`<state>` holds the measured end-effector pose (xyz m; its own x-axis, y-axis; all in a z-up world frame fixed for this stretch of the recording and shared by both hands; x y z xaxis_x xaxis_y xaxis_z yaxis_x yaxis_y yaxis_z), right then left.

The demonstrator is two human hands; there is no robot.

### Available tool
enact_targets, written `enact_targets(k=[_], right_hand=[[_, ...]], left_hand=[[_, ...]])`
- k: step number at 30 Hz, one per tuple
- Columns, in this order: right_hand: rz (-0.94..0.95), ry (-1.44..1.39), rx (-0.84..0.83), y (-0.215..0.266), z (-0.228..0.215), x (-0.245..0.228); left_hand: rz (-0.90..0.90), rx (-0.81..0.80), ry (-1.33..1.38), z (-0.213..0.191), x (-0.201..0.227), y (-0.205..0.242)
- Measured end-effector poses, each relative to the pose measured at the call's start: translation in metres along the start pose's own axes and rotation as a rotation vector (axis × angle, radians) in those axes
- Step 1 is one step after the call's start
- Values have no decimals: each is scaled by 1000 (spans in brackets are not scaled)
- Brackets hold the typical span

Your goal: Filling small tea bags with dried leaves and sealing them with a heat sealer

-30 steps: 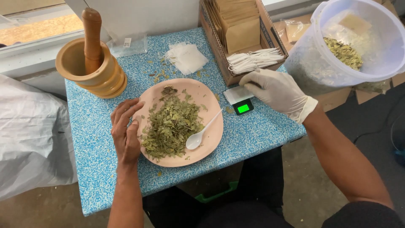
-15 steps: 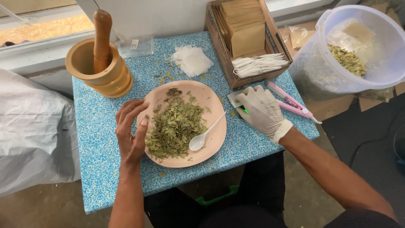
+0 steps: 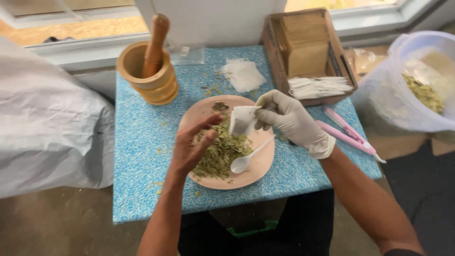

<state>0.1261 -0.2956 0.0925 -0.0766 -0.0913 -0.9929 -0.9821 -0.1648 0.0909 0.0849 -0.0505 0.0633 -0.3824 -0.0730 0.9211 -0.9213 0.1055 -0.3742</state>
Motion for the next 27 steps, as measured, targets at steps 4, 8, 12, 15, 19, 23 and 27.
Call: enact_targets(k=[4, 8, 12, 15, 19, 23, 27], right_hand=[[46, -122, -38, -14, 42, 9], [80, -66, -74, -11, 65, 13], [-81, 450, -11, -2, 44, -38], [-468, 1112, -140, 2, 25, -2], [-613, 1373, -305, 29, 29, 47], [-888, 1468, -248, 48, 37, 61], [-1061, 1388, -176, 52, 40, 93]], left_hand=[[-132, 22, 269, -3, -19, 5], [-190, 191, 211, -21, -26, 9], [-221, 346, 394, -45, -68, 22], [-192, 364, 388, -64, -62, 20], [-145, 361, 383, -62, -48, 11], [-101, 328, 420, -61, -52, 11], [-108, 329, 479, -61, -63, 12]])
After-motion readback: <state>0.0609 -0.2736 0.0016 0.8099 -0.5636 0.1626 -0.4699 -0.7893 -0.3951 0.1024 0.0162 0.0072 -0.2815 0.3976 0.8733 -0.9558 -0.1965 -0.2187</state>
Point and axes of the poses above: each hand's wrist, its own y-axis away from the middle knuckle, its own z-axis out of the palm, x = y × z, the point moved 10 cm from there along -y, towards the middle knuckle, and after that the axes turned 4 degrees about x, right-handed, at the moved point
